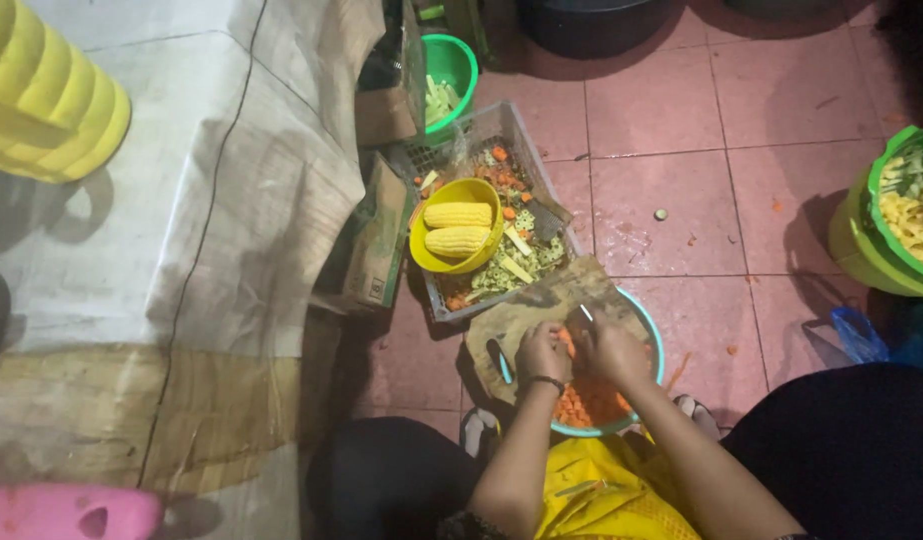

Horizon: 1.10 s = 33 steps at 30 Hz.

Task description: Peel and chop carrots into small pieces using a vegetable peeler and a knife on a wooden board.

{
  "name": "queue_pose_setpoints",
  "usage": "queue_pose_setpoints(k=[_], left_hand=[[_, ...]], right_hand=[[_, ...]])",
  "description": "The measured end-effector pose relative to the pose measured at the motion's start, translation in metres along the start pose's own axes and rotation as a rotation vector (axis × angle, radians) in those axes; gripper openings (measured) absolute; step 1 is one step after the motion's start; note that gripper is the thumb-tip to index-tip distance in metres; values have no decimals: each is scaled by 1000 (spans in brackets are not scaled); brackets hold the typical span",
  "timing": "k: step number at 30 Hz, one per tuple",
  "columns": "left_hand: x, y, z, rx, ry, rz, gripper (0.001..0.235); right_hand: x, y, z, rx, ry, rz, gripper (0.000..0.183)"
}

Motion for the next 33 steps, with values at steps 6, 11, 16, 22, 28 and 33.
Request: queue_pose_setpoints(k=[6, 11, 16, 22, 28, 33], left_hand=[[4, 1, -2, 55, 16, 15, 15], [1, -20, -21, 89, 82, 60, 6], [-1, -24, -29, 100, 26, 49, 6], [4, -24, -24, 177, 98, -54, 12], [5, -6, -15, -22, 138, -8, 18], [2, -45, -66, 75, 97, 20, 6]], right_hand=[[-11, -7, -25, -162, 49, -157, 28], [-10, -16, -14, -288, 108, -205, 26], [-12, -11, -33, -182, 167, -181, 23], [-15, -27, -15, -81, 229, -95, 22], [-13, -37, 12, -231, 59, -143, 33], [-5, -27, 25, 8, 15, -111, 64]])
Point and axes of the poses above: each hand's wrist, its own x-axis towards the middle knuckle, its own y-axis out of the back of the hand, z = x × y, the point moved 9 cm from there along x, towards the middle knuckle, and after that the axes turned 14 degrees about z, right-handed, at the moved point
